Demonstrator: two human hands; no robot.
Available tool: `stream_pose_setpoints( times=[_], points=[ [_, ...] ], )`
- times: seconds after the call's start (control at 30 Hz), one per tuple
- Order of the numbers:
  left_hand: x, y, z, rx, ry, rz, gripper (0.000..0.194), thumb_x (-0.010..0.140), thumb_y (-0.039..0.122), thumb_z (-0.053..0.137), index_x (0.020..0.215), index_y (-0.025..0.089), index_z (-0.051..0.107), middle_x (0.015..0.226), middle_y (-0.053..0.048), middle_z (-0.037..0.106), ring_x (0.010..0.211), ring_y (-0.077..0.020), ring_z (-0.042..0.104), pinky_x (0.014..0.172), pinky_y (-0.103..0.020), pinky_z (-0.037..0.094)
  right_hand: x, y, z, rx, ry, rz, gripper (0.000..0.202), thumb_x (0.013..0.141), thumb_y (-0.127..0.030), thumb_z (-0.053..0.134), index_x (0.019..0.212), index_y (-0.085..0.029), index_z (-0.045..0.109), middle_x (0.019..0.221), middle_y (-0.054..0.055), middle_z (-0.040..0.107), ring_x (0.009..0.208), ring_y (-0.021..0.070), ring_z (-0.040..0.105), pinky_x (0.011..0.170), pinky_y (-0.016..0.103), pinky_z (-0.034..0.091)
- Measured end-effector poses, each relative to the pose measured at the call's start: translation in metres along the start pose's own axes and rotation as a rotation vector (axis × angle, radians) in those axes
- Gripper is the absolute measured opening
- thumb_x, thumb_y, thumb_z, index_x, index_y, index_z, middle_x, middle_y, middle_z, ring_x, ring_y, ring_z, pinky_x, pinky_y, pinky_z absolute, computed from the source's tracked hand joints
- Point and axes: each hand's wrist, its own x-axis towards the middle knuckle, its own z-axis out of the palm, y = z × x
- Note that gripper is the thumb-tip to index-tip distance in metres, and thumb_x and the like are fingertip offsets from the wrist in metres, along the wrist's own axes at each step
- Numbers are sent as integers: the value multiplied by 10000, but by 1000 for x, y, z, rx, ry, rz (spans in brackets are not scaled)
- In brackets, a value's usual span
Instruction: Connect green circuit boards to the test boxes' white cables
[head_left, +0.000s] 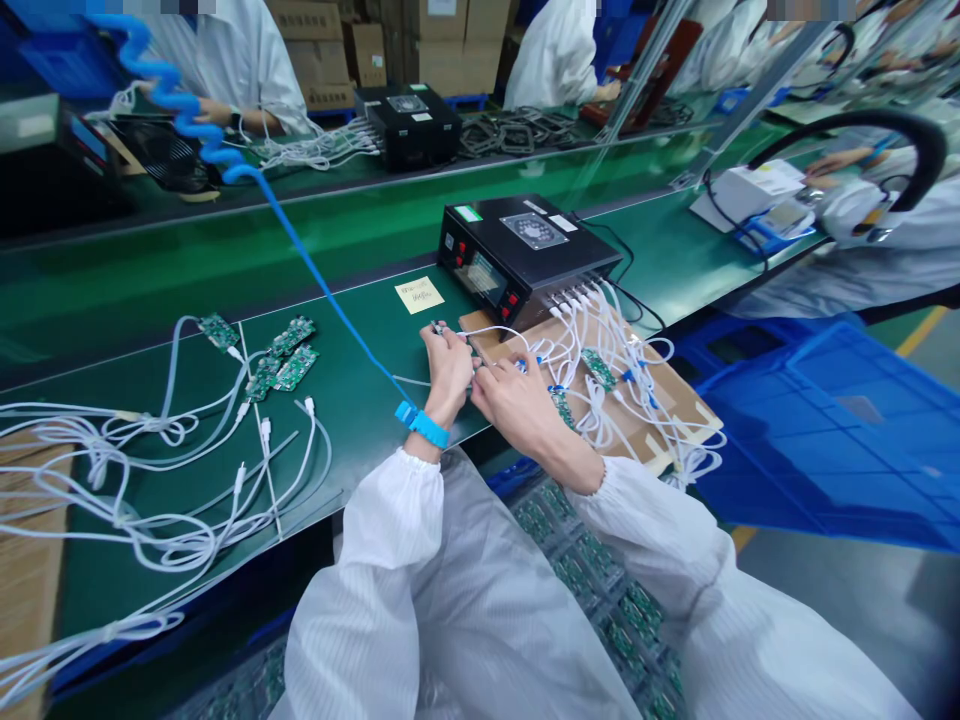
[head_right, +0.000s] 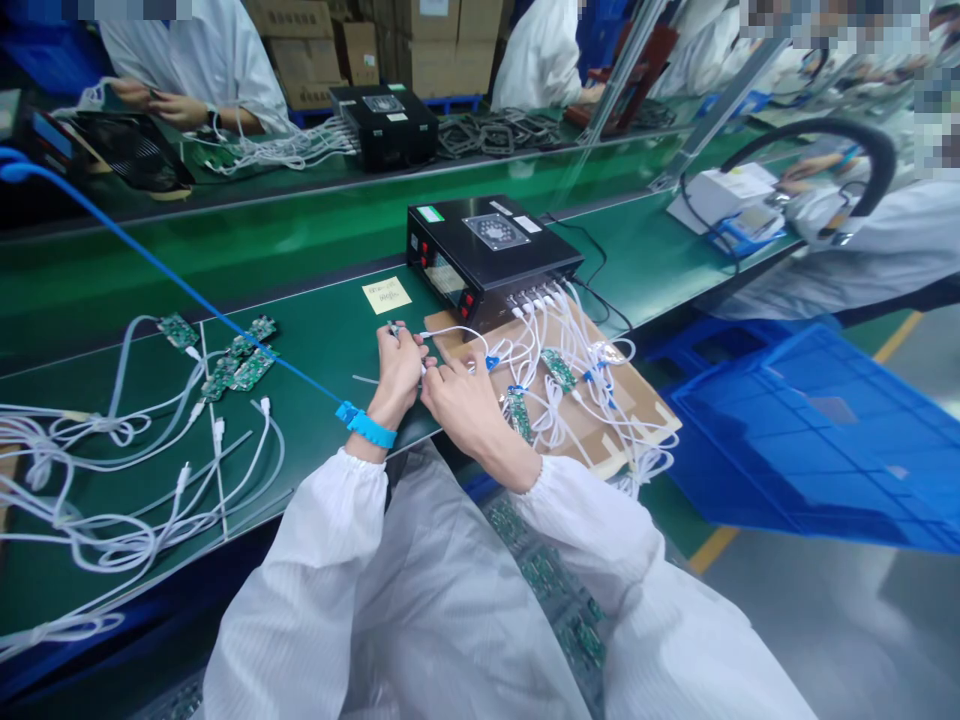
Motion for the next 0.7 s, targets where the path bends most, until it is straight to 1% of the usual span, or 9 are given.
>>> stream_pose_setpoints(
  times=[0.07,0.13,0.2,0.27,0.33,0.4,0.53,0.63,0.7],
  points=[
    [-3,6,0,10,-56,10,107,1026,126,395,1042,227,425,739,52,525,500,-74,517,508,-167,450,0,1,1,6,25,13,325,1066,-205,404,937,-128,692,864,141,748,896,280,652,1001,461,318],
    [-4,11,-2,-15,-106,2,86,1024,127,416,1021,212,433,756,35,579,533,-77,571,570,-186,500,0,2,2,16,44,36,324,1070,-210,399,940,-133,686,880,140,752,911,283,651,1006,456,316],
    [-5,15,-4,-25,-125,-11,72,1021,146,453,963,186,462,776,1,634,577,-89,621,633,-211,536,0,3,2,25,50,79,322,1077,-226,398,960,-130,682,895,140,755,928,289,648,999,451,322],
    [-4,17,-8,-8,-134,-6,125,1018,163,477,895,164,500,761,-18,652,602,-102,646,672,-228,550,-1,3,3,34,48,114,301,1076,-245,419,979,-126,678,911,142,757,944,297,644,993,450,329],
    [-3,18,-12,4,-134,8,145,1001,162,516,858,154,537,718,-9,641,607,-112,653,685,-233,549,-3,2,4,46,54,127,265,1067,-256,450,1003,-125,671,938,144,758,963,306,639,993,452,329],
    [-1,17,-15,8,-116,34,115,964,144,578,849,146,577,706,0,644,615,-117,657,684,-233,543,-4,1,6,63,60,130,252,1065,-266,460,1021,-124,662,944,142,754,964,307,637,989,447,330],
    [5,16,-17,-30,-80,73,71,905,158,683,849,123,657,791,-44,712,676,-138,684,710,-251,552,-1,1,9,81,50,124,300,1089,-290,410,1006,-129,649,897,131,732,909,288,634,952,421,336],
    [10,21,-15,-72,-70,44,130,844,190,787,833,114,682,779,-54,720,712,-156,703,756,-268,565,3,2,9,62,55,74,273,1081,-254,419,997,-138,651,910,124,731,929,288,627,969,428,313],
    [12,26,-14,-83,-58,-1,158,812,169,823,804,111,677,727,-47,704,732,-173,718,794,-287,577,5,3,8,55,66,46,240,1066,-231,447,986,-143,657,920,119,734,945,289,621,991,440,294]
  ],
)
